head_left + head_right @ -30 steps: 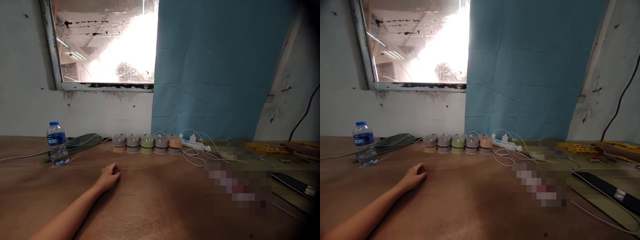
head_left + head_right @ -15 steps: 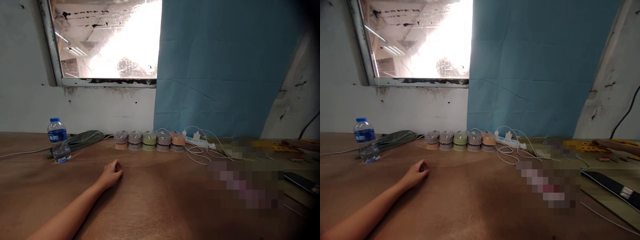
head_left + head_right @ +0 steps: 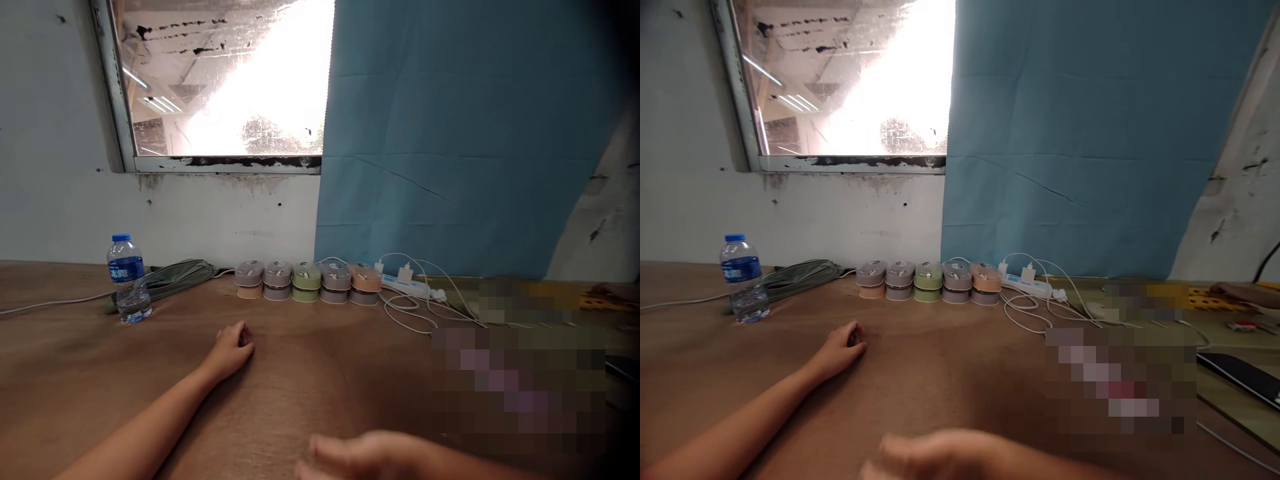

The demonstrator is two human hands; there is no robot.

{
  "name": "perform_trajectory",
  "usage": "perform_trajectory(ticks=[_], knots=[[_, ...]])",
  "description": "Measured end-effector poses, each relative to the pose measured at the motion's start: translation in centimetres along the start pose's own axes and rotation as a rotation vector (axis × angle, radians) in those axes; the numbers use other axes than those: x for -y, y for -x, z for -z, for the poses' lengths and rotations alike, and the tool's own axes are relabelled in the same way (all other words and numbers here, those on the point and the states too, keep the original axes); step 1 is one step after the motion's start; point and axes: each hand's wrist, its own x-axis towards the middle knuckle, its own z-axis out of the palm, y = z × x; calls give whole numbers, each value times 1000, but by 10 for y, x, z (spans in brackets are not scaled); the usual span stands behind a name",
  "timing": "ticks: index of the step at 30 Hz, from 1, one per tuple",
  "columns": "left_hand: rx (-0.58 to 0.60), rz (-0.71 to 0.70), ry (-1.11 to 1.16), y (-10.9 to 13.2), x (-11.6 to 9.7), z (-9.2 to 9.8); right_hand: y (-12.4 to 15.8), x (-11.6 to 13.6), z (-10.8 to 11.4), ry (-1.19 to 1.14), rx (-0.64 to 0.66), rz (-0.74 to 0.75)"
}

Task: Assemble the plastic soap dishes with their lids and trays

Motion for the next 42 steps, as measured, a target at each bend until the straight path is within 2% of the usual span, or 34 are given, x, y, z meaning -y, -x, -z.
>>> perform_trajectory(ticks=[3, 4, 7, 9, 12, 15, 18, 22, 25, 27, 32, 34, 36, 40, 42], knots=[[-5, -54, -73, 3, -2, 0, -16, -49, 25, 85, 105, -54], [-5, -81, -106, 4, -4, -1, -14, -64, 31, 131, 158, -150], [2, -183, -197, 8, -8, -1, 5, -97, 38, 123, 429, -517], [4, -239, -209, 10, -10, -1, 20, -107, 37, 116, 474, -650], [-31, -289, -163, 4, -6, -4, 32, -113, 32, 130, 467, -768], [-178, -280, -56, -14, 4, -9, 34, -116, 27, 141, 484, -850], [-408, -173, 21, -42, 13, -15, 33, -118, 25, 145, 512, -880], [-654, 80, 21, -83, 11, -16, 31, -117, 28, 164, 546, -887], [-736, 287, 128, -110, 3, -12, 28, -115, 32, 175, 570, -879], [-715, 362, 162, -126, 0, -9, 27, -114, 33, 180, 587, -875], [-485, 305, 77, -152, 10, -6, 28, -115, 33, 203, 610, -883], [-464, 278, 65, -155, 16, -8, 29, -116, 32, 208, 608, -884], [-543, 246, 94, -152, 22, -9, 30, -116, 32, 209, 602, -881], [-825, 147, 155, -129, 26, -3, 30, -116, 33, 190, 590, -868], [-864, 119, 190, -109, 22, 3, 30, -117, 33, 180, 581, -866]])
